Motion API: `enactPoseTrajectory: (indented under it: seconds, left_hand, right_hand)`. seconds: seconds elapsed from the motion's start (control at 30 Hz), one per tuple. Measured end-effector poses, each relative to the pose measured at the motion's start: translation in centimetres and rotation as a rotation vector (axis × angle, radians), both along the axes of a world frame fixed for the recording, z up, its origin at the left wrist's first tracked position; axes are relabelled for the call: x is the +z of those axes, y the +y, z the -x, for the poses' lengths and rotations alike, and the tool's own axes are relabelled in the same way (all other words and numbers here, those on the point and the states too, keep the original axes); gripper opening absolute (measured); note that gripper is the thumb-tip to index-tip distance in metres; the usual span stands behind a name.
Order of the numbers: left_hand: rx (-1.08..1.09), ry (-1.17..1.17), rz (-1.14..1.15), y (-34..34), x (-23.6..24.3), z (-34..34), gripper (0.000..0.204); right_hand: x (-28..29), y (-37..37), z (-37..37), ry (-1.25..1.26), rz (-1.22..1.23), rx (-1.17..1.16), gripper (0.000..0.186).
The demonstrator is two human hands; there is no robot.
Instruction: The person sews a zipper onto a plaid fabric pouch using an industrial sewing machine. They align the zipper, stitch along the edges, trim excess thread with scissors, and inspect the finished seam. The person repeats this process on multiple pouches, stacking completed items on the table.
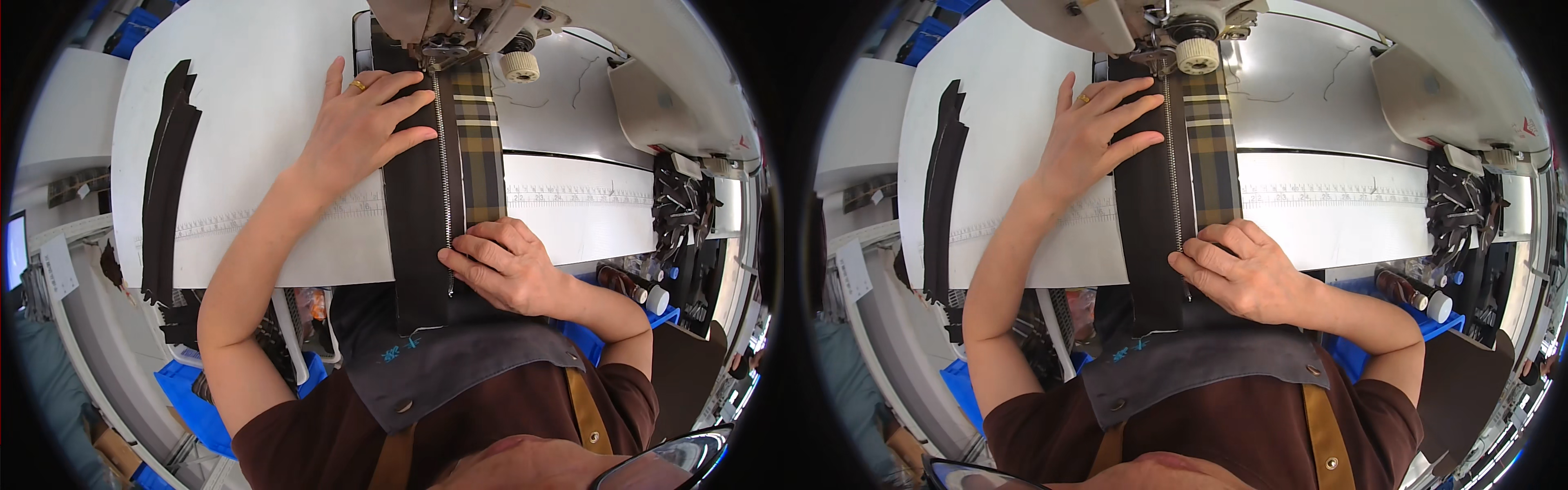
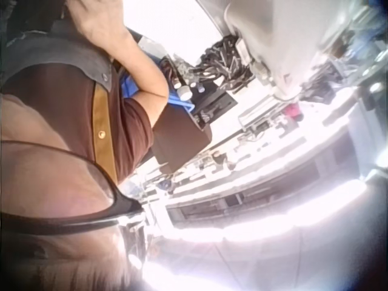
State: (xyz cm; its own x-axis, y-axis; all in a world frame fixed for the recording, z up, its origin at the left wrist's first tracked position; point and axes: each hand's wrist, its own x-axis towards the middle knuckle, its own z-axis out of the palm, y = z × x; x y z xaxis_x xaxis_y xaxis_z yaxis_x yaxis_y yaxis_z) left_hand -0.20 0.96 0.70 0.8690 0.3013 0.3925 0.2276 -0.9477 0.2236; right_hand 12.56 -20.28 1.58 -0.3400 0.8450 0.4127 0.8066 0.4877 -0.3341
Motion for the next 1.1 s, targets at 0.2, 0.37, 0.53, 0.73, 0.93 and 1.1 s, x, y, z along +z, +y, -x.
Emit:
enactPoseTrajectory:
  seconds: [0.2, 0.37, 0.53, 0.73, 0.93, 1.1]
  left_hand:
    - [-0.005, -0.006, -0.127, 0.3, -1.0, 0.2, 0.039]
    - [0.024, -0.019, -0.054, -0.8, 0.0, 0.7, 0.034]
    - [0.021, -0.034, -0.077, -0.3, 0.0, 0.6, 0.034]
    - [0.036, -0.018, -0.052, -1.2, -0.7, 0.6, 0.037]
    - [0.002, -0.056, -0.044, -1.4, -0.6, 0.2, 0.040]
    - [-0.013, -0.110, -0.022, -1.7, -0.4, 0.0, 0.039]
  right_hand:
    - [0.3, 0.9, -0.4, -0.007, 0.024, -0.026, 0.036]
    - [0.4, 0.6, -0.2, 0.021, 0.054, -0.023, 0.035]
    - [0.5, 1.1, -0.5, -0.003, 0.075, -0.022, 0.037]
    - [0.8, 2.3, -1.3, -0.019, 0.093, -0.021, 0.041]
    - [0.6, 3.7, -2.2, -0.036, 0.054, -0.019, 0.040]
    - [0.7, 5.0, -3.1, -0.045, 0.050, -0.016, 0.039]
